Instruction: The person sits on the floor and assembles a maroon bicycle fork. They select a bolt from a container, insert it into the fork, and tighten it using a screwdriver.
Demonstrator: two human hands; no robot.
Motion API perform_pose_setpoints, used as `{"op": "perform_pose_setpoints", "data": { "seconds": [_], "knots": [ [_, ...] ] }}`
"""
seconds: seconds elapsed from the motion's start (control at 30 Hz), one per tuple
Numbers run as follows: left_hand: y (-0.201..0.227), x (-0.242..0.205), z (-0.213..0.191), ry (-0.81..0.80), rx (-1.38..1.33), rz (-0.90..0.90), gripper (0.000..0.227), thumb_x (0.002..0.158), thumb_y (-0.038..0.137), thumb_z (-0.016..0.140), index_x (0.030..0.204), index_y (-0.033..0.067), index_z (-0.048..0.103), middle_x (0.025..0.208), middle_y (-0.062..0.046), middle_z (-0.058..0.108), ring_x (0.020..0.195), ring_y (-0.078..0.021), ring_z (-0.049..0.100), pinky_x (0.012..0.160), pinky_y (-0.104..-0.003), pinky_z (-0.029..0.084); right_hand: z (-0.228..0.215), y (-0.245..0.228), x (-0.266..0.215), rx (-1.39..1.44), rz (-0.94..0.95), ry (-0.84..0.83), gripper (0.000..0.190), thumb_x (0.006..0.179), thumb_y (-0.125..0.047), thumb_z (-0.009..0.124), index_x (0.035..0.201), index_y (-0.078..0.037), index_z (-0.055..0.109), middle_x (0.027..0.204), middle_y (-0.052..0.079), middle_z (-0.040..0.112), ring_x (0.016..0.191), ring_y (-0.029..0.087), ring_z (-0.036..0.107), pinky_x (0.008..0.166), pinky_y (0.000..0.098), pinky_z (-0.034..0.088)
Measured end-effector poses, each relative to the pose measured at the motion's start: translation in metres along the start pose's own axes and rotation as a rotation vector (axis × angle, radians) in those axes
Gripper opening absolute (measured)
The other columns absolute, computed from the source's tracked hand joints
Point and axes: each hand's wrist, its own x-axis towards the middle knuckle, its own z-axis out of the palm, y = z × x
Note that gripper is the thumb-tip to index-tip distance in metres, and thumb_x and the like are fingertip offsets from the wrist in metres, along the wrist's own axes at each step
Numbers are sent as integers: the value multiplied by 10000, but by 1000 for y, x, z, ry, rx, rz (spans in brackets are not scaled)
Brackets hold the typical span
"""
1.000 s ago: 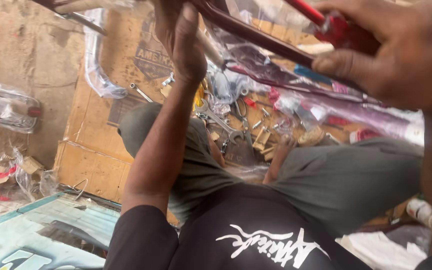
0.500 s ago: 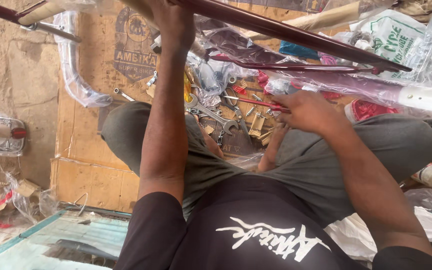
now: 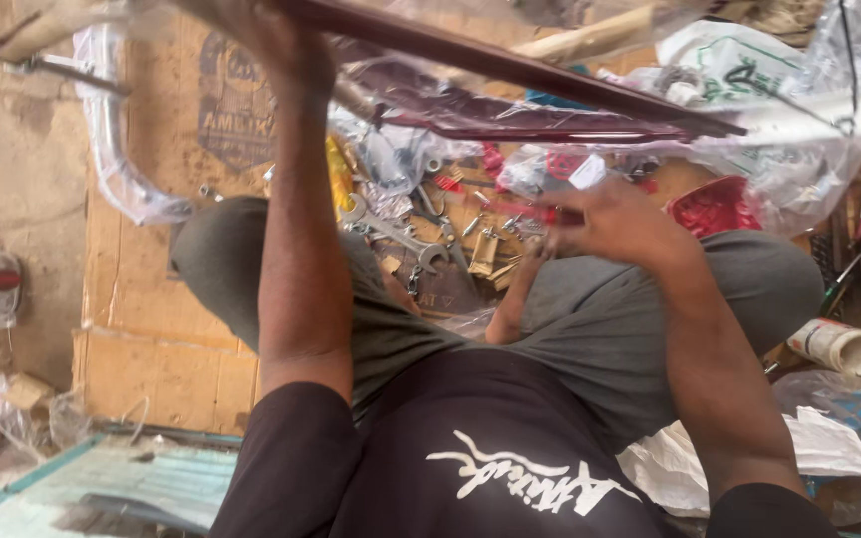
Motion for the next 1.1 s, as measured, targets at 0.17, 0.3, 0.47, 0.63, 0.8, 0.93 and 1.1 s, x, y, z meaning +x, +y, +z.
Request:
{"op": "perform_pose_setpoints", "data": {
  "seconds": [0.17,0.3,0.47,0.63,0.8,0.93,1.1],
  "knots": [
    [22,1,-9,-206,-254,-92,279,1050,299,511,962,48,596,906,-103,609,866,-255,602,798,-441,525,-44,2,-81,376,-260,-90,624,695,-406,821,1258,-161,710,759,33,783,580,194,739,533,343,553],
    [59,0,-17,-313,-237,-116,225,1015,240,618,979,17,612,883,-119,633,796,-254,643,745,-422,568,-51,12,-126,1027,-635,632,360,946,-483,732,1027,-134,702,907,-8,739,744,62,722,596,208,553],
    [137,-12,-61,-465,229,230,393,970,213,756,1172,-65,564,1002,-201,714,901,-304,711,793,-449,564,-55,41,-99,604,-104,1230,277,965,-122,791,1130,-17,594,1085,34,626,833,67,522,728,192,458],
    [192,-14,-82,-846,629,-71,471,930,275,790,1259,-16,619,1001,-168,775,897,-305,744,828,-536,554,-31,74,-70,421,-105,1200,243,1059,-146,806,1172,-7,641,992,48,658,801,116,582,738,238,474],
    [248,-2,-92,-1109,106,-4,320,1050,209,756,1285,24,643,1075,-121,751,944,-212,774,814,-383,658,-26,105,-29,460,-194,1604,267,1119,-163,747,1199,21,571,966,51,613,734,145,625,632,292,522],
    [293,-16,-53,-1049,-357,312,247,1073,134,766,1267,69,627,1047,-94,728,952,-168,753,802,-318,637,-41,141,-5,675,-184,1734,164,1093,-82,699,1078,41,591,882,56,610,649,171,546,510,305,442],
    [319,-60,37,-1111,-205,562,278,935,240,856,1097,64,714,874,-126,706,767,-328,685,674,-484,520,-31,189,22,729,-160,1747,208,1097,-11,668,941,-19,531,672,24,507,484,141,438,516,310,462]
  ]
}}
